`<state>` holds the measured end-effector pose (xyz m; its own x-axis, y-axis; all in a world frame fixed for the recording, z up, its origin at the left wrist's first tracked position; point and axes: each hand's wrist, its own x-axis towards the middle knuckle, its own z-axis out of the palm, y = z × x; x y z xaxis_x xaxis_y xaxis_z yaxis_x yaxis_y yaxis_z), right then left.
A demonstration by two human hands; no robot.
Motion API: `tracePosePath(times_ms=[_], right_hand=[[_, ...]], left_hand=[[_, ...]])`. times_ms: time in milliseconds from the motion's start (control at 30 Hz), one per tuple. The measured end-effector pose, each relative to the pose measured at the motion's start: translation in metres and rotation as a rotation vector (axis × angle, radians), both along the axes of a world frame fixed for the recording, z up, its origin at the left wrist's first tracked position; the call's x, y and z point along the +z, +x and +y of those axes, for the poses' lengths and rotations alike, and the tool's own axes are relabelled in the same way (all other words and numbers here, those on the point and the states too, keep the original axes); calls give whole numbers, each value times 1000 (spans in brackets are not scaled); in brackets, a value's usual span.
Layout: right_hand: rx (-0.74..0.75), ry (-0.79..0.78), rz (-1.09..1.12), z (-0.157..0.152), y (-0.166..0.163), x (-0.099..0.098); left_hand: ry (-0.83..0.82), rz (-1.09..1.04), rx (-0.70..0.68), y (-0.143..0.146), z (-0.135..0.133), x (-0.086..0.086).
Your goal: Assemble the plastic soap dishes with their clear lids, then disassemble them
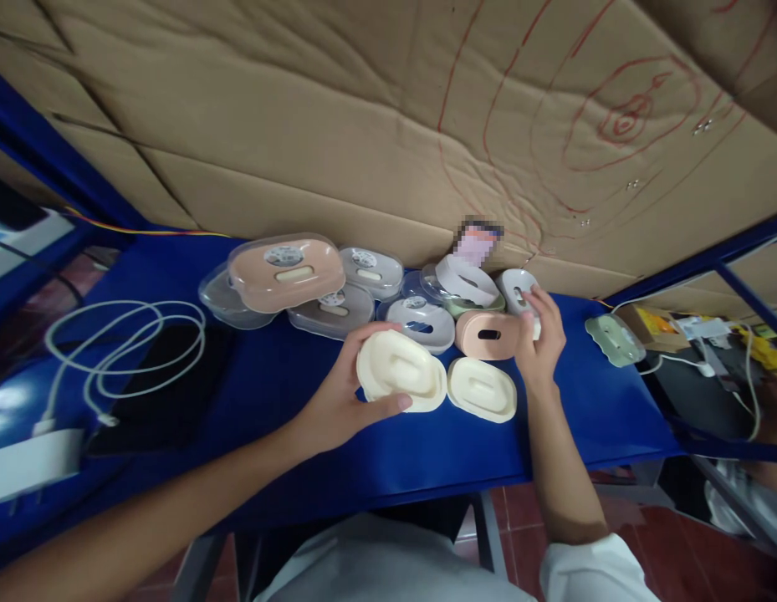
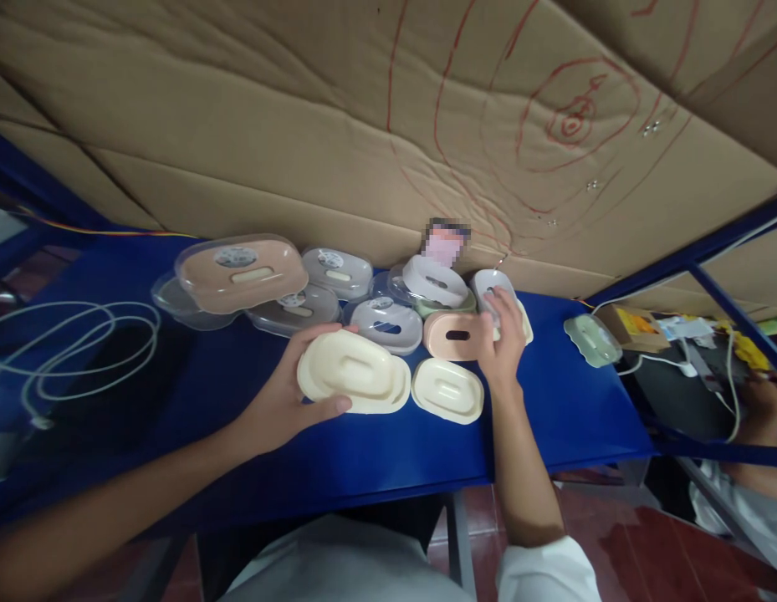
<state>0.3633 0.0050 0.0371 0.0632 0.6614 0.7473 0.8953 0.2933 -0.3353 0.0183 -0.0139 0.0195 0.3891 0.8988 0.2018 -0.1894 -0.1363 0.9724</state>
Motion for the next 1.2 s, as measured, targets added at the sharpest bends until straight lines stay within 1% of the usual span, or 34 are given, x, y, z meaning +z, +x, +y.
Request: tracePosePath(times_ms=[67, 133, 167, 233, 300, 333, 367, 400, 467, 533, 567, 600, 633, 667, 733, 800, 867, 933, 1000, 1067, 1167, 1200], right_hand=[[215, -19, -101, -18, -33, 6], [488, -132, -263, -35, -67, 8], [591, -169, -319, -43, -82, 6], [701, -162, -341, -51, -103, 0], [700, -80, -282, -53, -106, -6], [658, -32, -249, -51, -101, -7], [579, 14, -221, -49, -93, -7], [462, 52, -196, -46, -82, -5], [148, 87, -157, -37, -57, 3], [-173, 62, -117, -26, -29, 10], [-300, 33, -100, -20, -16, 13], [-399, -2, -90, -13, -4, 14], [-466, -44, -92, -7, 7, 13], [-505, -94, -106, -1, 16, 11], [-518, -191, -158, 9, 28, 5], [-464, -262, -194, 15, 31, -2], [-376, -316, -183, 19, 31, -5], [-287, -360, -158, 20, 35, -4], [-263, -350, -149, 21, 52, 0], [-350, -283, -126, 20, 82, 5], [-620, -177, 10, 10, 140, 10], [-684, -162, 54, 3, 158, 10]], left_hand=[[-17, -68, 2, -1, 1, 1], [-46, -131, -29, -2, 2, 2], [-57, -153, -53, -3, 2, 2], [-62, -171, -98, -4, 2, 2], [-71, -171, -146, -4, 0, 1], [-80, -167, -177, -4, -1, 1], [-91, -156, -212, -4, -2, 1], [-103, -138, -245, -3, -4, 1], [-108, -93, -263, -2, -6, 1], [-98, -43, -200, -1, -6, 1], [-89, -25, -152, 0, -5, 1], [-83, -9, -102, 1, -4, 1], [-81, 7, -59, 2, -3, 1], [-83, 20, -24, 3, -1, 1], [-91, 30, 22, 5, 1, 0], [-88, 17, 44, 6, 3, -1], [-72, -2, 52, 6, 3, -3], [-53, -1, 51, 6, 2, -5], [-37, 16, 50, 6, 1, -5], [-23, 35, 46, 5, -1, -4], [12, 58, 36, 4, -4, -1], [28, 69, 28, 3, -6, 0]])
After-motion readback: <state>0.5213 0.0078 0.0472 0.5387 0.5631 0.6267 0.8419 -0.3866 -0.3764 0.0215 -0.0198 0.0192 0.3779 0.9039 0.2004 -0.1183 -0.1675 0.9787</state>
